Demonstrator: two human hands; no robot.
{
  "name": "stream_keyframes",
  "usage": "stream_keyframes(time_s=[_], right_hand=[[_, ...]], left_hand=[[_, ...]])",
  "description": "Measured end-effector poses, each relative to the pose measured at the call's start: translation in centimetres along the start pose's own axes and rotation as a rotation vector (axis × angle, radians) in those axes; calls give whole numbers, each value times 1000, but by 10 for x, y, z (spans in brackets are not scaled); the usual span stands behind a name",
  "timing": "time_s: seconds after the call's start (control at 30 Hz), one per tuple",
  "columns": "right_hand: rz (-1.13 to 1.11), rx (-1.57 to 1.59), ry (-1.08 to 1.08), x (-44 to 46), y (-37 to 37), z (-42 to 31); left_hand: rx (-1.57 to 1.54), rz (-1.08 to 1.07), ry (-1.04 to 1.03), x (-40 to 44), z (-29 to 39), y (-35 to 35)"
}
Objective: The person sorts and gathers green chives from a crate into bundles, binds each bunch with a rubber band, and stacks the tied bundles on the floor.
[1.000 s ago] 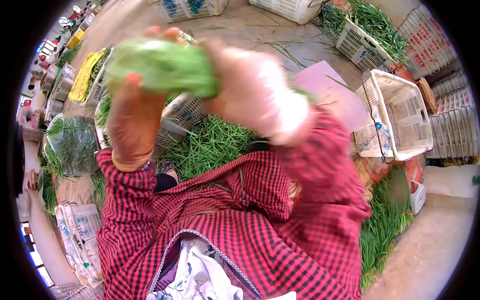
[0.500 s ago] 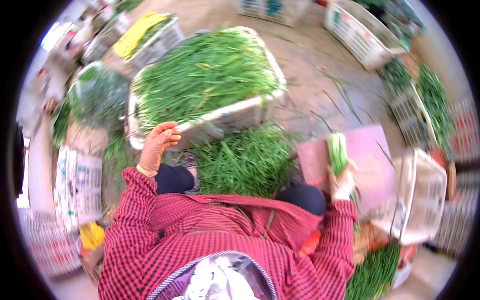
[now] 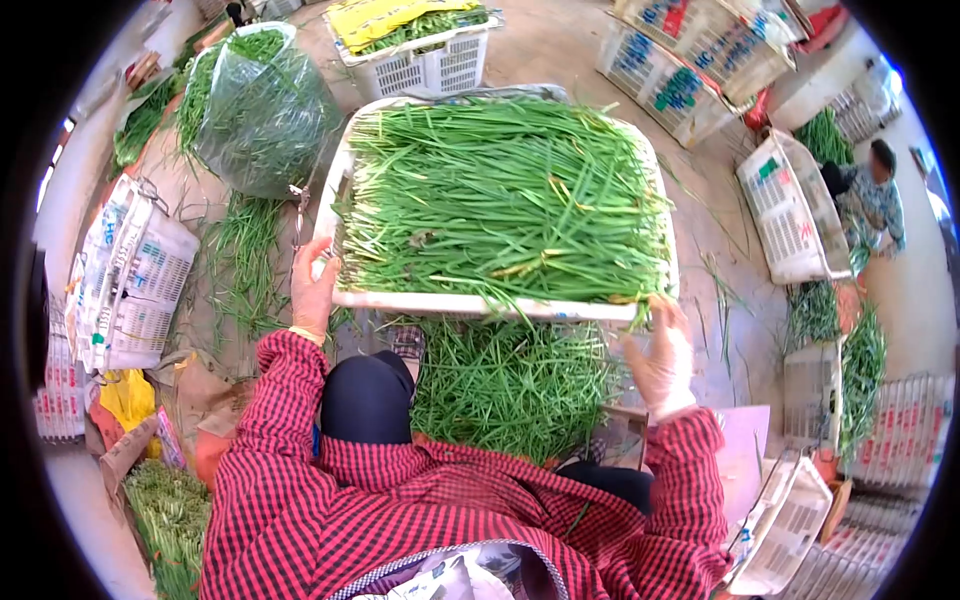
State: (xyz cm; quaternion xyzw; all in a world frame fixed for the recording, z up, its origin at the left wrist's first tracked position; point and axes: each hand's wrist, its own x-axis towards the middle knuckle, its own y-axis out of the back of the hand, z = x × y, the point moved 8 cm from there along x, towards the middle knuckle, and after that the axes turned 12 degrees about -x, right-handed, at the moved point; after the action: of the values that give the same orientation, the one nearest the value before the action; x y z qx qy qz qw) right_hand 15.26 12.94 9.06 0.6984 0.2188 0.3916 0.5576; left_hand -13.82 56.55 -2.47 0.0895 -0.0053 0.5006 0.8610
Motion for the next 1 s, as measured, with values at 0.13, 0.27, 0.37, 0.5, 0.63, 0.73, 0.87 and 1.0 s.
stream_keyframes(time_s=[0.13,0.27,0.37,0.5,0.63,0.73,0.87,1.0], right_hand=[[-88,-29,174,126,-46,-99],[-82,-67,348,242,-109,-185],[-84,-97,380,319,-162,-249],[-187,-54,373,385,-230,-328],[-364,-212,368,411,-275,-354],[-551,-106,281,424,-295,-343],[-675,55,403,438,-320,-339],[-721,-158,447,431,-310,-346]], left_hand=[[373,89,-99,29,-16,4],[693,76,40,25,-9,-4],[657,88,30,22,-5,-3],[586,96,-34,23,5,-5],[538,69,-25,26,6,-3],[505,32,5,29,5,-1],[498,25,-5,30,6,0],[508,37,-18,29,4,0]])
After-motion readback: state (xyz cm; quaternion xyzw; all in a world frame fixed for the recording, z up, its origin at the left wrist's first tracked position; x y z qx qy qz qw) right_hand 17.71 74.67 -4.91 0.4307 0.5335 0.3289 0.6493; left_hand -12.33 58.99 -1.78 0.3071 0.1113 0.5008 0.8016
